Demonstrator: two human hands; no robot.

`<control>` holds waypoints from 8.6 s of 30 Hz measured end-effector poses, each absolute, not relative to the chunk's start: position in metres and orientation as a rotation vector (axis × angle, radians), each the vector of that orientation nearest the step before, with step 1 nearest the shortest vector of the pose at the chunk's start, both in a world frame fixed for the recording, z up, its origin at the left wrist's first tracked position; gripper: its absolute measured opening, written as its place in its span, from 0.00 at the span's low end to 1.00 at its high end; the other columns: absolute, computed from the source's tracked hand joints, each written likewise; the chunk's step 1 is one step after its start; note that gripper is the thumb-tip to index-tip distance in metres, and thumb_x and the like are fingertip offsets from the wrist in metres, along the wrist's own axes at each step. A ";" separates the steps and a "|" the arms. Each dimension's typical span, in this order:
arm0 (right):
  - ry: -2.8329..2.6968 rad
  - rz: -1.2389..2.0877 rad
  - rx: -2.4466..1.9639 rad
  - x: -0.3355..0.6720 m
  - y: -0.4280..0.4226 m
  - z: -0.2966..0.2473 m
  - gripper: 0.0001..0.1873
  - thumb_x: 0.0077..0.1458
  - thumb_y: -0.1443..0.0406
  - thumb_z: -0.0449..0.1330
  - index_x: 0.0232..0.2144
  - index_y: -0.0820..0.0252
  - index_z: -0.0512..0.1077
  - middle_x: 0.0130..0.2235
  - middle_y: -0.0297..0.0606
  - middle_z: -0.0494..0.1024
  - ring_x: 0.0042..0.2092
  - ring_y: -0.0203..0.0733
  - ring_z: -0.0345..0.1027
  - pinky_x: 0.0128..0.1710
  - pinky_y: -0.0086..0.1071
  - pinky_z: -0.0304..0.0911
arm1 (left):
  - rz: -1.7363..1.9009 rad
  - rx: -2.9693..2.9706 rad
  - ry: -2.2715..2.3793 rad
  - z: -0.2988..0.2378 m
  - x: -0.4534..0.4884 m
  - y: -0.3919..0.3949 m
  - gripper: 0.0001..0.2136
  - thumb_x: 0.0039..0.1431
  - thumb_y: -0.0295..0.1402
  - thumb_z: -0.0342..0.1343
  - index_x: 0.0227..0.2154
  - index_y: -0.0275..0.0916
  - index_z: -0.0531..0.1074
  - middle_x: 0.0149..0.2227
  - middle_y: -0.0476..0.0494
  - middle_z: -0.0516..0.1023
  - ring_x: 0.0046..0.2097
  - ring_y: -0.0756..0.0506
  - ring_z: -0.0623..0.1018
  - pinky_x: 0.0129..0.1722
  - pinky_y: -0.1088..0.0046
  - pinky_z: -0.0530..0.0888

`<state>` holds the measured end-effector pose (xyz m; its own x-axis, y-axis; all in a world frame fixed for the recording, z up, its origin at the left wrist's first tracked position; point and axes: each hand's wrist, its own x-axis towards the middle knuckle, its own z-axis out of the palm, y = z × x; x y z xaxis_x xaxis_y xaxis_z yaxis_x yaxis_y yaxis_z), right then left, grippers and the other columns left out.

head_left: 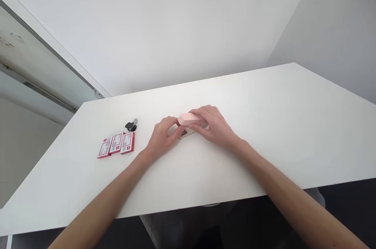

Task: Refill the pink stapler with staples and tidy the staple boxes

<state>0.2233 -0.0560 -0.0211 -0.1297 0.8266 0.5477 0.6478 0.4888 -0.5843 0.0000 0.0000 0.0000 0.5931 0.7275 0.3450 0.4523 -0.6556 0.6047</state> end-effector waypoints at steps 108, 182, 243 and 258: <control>-1.351 0.326 -1.935 0.233 -0.161 -0.036 0.41 0.72 0.45 0.41 0.76 0.61 0.45 0.78 0.53 0.48 0.79 0.59 0.37 0.74 0.60 0.47 | 0.543 2.604 1.775 -0.002 -0.118 -0.081 0.31 0.68 0.44 0.50 0.69 0.35 0.57 0.71 0.24 0.60 0.77 0.26 0.47 0.72 0.33 0.51; -1.316 0.867 -1.602 0.240 -0.185 -0.008 0.18 0.68 0.51 0.60 0.54 0.46 0.80 0.42 0.38 0.86 0.44 0.50 0.81 0.45 0.42 0.77 | 0.594 2.462 0.505 -0.012 0.018 -0.044 0.31 0.64 0.48 0.66 0.65 0.49 0.61 0.60 0.41 0.79 0.57 0.40 0.81 0.55 0.58 0.79; -1.035 0.737 -1.366 0.241 -0.184 -0.015 0.08 0.64 0.57 0.68 0.45 0.48 0.80 0.51 0.37 0.82 0.58 0.50 0.75 0.66 0.54 0.69 | 0.681 2.503 0.523 -0.010 0.020 -0.048 0.14 0.71 0.30 0.56 0.57 0.44 0.69 0.53 0.44 0.81 0.52 0.45 0.81 0.54 0.63 0.78; -0.976 0.797 -1.436 0.243 -0.182 -0.015 0.15 0.61 0.53 0.70 0.47 0.50 0.78 0.49 0.40 0.84 0.53 0.51 0.80 0.55 0.47 0.79 | 0.604 2.456 0.538 -0.009 0.015 -0.050 0.14 0.76 0.38 0.49 0.59 0.43 0.68 0.47 0.43 0.83 0.45 0.45 0.83 0.48 0.65 0.79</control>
<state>0.2429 -0.1817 -0.0148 0.4199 0.9053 0.0639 0.1189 0.0149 -0.9928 0.0153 -0.0495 -0.0085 0.8191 0.4887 0.3004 0.2422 -0.7693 0.5911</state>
